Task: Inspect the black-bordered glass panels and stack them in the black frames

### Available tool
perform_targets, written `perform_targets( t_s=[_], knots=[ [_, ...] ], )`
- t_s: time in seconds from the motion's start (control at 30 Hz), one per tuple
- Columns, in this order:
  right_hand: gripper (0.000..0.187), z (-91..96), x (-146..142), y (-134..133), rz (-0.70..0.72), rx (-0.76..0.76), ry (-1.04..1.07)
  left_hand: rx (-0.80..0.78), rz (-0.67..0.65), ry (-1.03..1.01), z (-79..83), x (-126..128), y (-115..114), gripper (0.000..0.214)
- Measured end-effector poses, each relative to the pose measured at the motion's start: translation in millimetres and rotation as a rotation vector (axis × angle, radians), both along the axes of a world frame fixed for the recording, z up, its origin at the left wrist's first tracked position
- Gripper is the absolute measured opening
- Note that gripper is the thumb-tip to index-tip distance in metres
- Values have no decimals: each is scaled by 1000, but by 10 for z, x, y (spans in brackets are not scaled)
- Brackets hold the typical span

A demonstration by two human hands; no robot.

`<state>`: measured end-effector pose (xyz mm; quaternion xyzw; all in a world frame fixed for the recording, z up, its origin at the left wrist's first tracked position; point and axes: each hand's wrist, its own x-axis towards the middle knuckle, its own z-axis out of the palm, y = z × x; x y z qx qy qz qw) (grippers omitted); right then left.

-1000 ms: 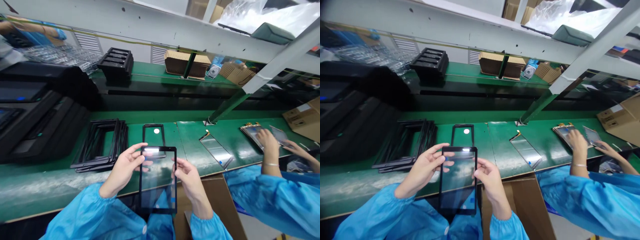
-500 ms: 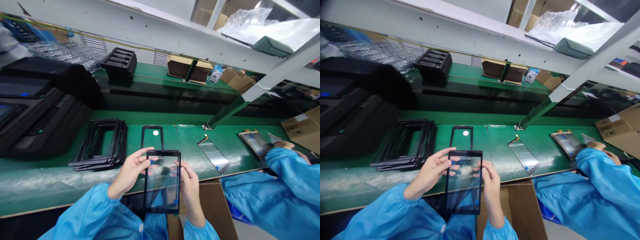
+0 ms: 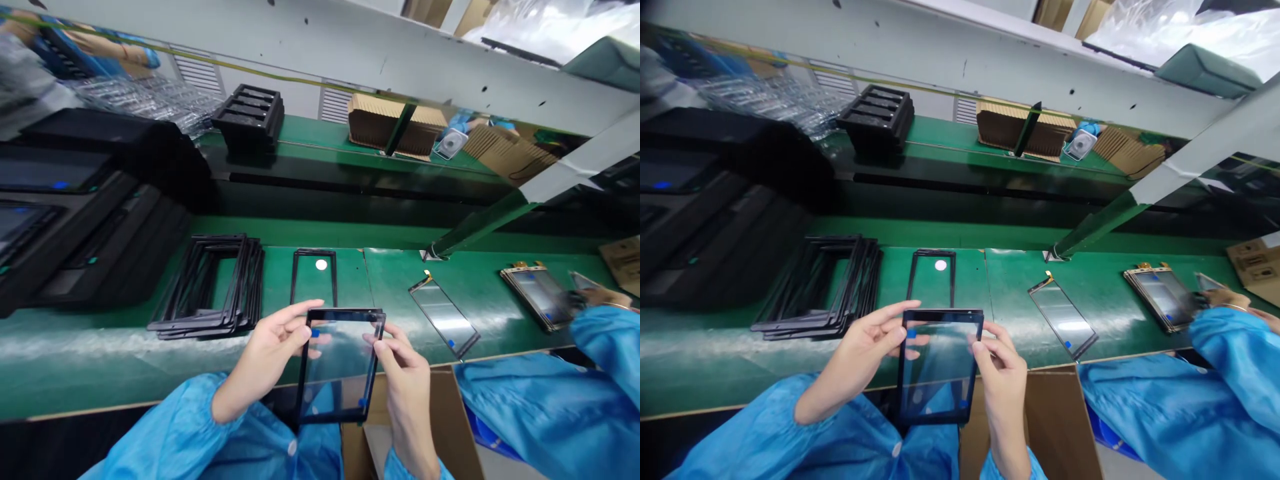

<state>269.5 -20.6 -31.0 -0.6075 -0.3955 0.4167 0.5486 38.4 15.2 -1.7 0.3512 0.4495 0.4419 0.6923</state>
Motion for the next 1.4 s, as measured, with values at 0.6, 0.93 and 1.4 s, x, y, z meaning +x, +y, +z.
perform_targets(
  t_s=[0.6, 0.93, 1.4],
  knots=[
    [37, 142, -33, -7, -182, 65, 178, 42, 19, 53, 100, -2, -28, 53],
    [25, 415, 27, 129, 79, 12, 144, -4, 8, 37, 89, -75, -109, 53],
    [23, 434, 34, 244, 170, -10, 37, 34, -49, 138, 164, -98, -145, 54]
  ],
)
